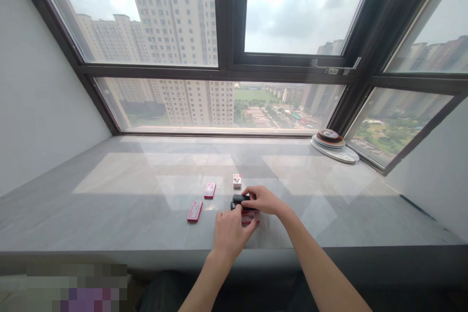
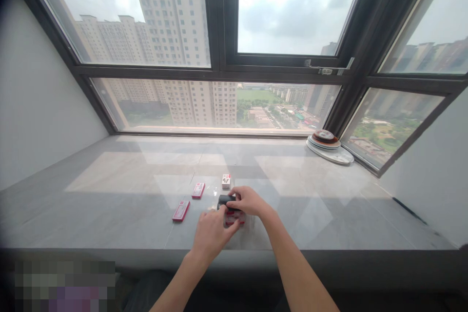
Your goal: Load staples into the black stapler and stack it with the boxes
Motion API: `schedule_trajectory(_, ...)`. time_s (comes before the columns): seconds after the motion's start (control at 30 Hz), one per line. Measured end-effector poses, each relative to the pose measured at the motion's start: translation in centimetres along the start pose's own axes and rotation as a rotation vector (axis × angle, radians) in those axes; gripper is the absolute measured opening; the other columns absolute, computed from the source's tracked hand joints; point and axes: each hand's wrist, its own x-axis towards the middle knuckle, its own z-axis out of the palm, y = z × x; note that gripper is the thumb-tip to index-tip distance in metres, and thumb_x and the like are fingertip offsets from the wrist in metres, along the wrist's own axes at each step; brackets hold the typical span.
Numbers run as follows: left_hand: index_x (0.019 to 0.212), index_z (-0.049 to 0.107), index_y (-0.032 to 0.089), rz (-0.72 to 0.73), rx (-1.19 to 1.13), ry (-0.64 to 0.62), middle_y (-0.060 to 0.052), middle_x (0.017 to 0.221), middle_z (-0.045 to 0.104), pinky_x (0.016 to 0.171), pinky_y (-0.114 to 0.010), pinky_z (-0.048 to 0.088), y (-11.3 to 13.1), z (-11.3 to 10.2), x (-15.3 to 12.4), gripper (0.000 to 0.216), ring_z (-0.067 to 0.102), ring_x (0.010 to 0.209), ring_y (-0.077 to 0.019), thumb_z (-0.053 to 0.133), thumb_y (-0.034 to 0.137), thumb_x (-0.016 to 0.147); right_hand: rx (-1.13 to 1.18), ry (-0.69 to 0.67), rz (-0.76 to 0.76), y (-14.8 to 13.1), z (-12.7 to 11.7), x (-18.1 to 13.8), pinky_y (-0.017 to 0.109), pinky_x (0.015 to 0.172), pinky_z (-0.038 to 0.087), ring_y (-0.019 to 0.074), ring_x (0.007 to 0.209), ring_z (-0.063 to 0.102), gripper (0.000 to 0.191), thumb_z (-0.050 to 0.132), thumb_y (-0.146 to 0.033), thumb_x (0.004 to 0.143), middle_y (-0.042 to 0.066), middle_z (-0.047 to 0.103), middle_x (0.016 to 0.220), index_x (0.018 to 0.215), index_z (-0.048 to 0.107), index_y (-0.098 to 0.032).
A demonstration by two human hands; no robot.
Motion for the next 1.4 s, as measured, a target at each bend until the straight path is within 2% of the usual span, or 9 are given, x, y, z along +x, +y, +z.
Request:
schedule_trajectory(0.17,0.092,0.062,0.026,0.097,-0.030,-0.039,-0.006,0.090,0.069,0.085,-0.041,0.037,-0.3,-0.6,-0.1,0.015,0.062,0.093,-0.0291,0.066,0.040,0.088,-0.014,0.098,0.043,0.7,0.1,-0.3,0.021,0.055,0.031,0.0113,0.058,0.048,0.035,0.076,-0.042,0.076,-0.007,0.053,0.060,0.101,0.074,-0.018)
schedule_trajectory(0.4,0.078,0.057,0.023,-0.219,0.158,0.218,-0.010,0.105,0.062,0.093,-0.050,0.040,-9.9,-4.0,-0.5,0.022,0.054,0.108,-0.0349,0.065,0.042,0.086,-0.007,0.126,0.052,2.0,0.2,-0.7,0.022,0.057,0.032,0.0119,0.058,0.048,0.034,0.072,-0.045,0.080,-0.007,0.052,0.061,0.102,0.073,-0.019)
schedule_trajectory(0.57,0.079,0.054,0.022,-0.114,-0.110,0.203,-0.009,0.143,0.052,0.109,-0.047,0.041,-13.5,-3.8,-0.1,0.020,0.043,0.137,-0.0325,0.064,0.038,0.086,0.000,0.135,0.068,2.4,0.5,-0.6,0.022,0.058,0.033,0.0121,0.059,0.048,0.036,0.072,-0.047,0.080,-0.007,0.053,0.062,0.104,0.072,-0.019)
schedule_trajectory(0.67,0.115,0.059,0.022,-0.088,-0.225,0.168,-0.008,0.156,0.041,0.115,-0.044,0.038,-12.8,-2.4,0.3,0.029,0.033,0.148,-0.0295,0.060,0.037,0.090,-0.025,0.144,0.093,2.1,0.7,-0.6,0.023,0.058,0.033,0.0120,0.058,0.048,0.038,0.071,-0.047,0.081,-0.006,0.053,0.062,0.106,0.072,-0.019)
schedule_trajectory(0.73,0.145,0.042,0.023,-0.093,-0.229,0.169,-0.008,0.161,0.035,0.119,-0.044,0.034,-12.0,-1.3,0.8,0.056,0.028,0.152,-0.0278,0.057,0.035,0.092,-0.062,0.156,0.106,1.7,0.6,-0.7,0.023,0.058,0.032,0.0122,0.059,0.049,0.039,0.070,-0.047,0.081,-0.006,0.053,0.062,0.108,0.073,-0.019)
schedule_trajectory(0.8,0.157,0.026,0.024,-0.089,-0.197,0.168,-0.008,0.164,0.031,0.122,-0.045,0.029,-11.4,-0.4,1.4,0.069,0.022,0.154,-0.0273,0.054,0.033,0.095,-0.105,0.178,0.109,1.2,0.6,-1.0,0.023,0.057,0.030,0.0126,0.059,0.049,0.040,0.068,-0.047,0.083,-0.005,0.052,0.061,0.113,0.074,-0.021)
schedule_trajectory(1.13,0.163,0.016,0.021,0.019,-0.005,0.124,-0.014,0.164,0.029,0.120,-0.053,0.027,-7.4,4.1,6.8,0.067,0.024,0.153,-0.0327,0.041,0.036,0.102,-0.066,0.556,0.285,1.9,3.7,-1.8,0.024,0.052,0.029,0.0152,0.053,0.046,0.059,0.047,-0.069,0.090,-0.002,0.048,0.052,0.077,0.073,-0.018)
schedule_trajectory(1.27,0.156,0.034,0.023,0.053,0.046,0.139,-0.013,0.162,0.035,0.120,-0.055,0.028,-5.8,4.7,7.6,0.052,0.026,0.151,-0.0317,0.036,0.036,0.105,0.067,0.618,0.311,2.0,4.8,-2.9,0.026,0.057,0.040,0.0205,0.062,0.058,0.063,0.043,-0.070,0.091,0.003,0.063,0.062,0.094,0.075,-0.016)
schedule_trajectory(1.4,0.152,0.040,0.025,0.067,0.019,0.161,-0.008,0.164,0.032,0.122,-0.050,0.028,-5.9,3.9,5.3,0.047,0.023,0.153,-0.0272,0.033,0.034,0.107,0.193,0.541,0.244,1.3,4.9,-3.9,0.029,0.067,0.048,0.0239,0.074,0.065,0.060,0.046,-0.065,0.092,0.007,0.072,0.079,0.112,0.073,-0.016)
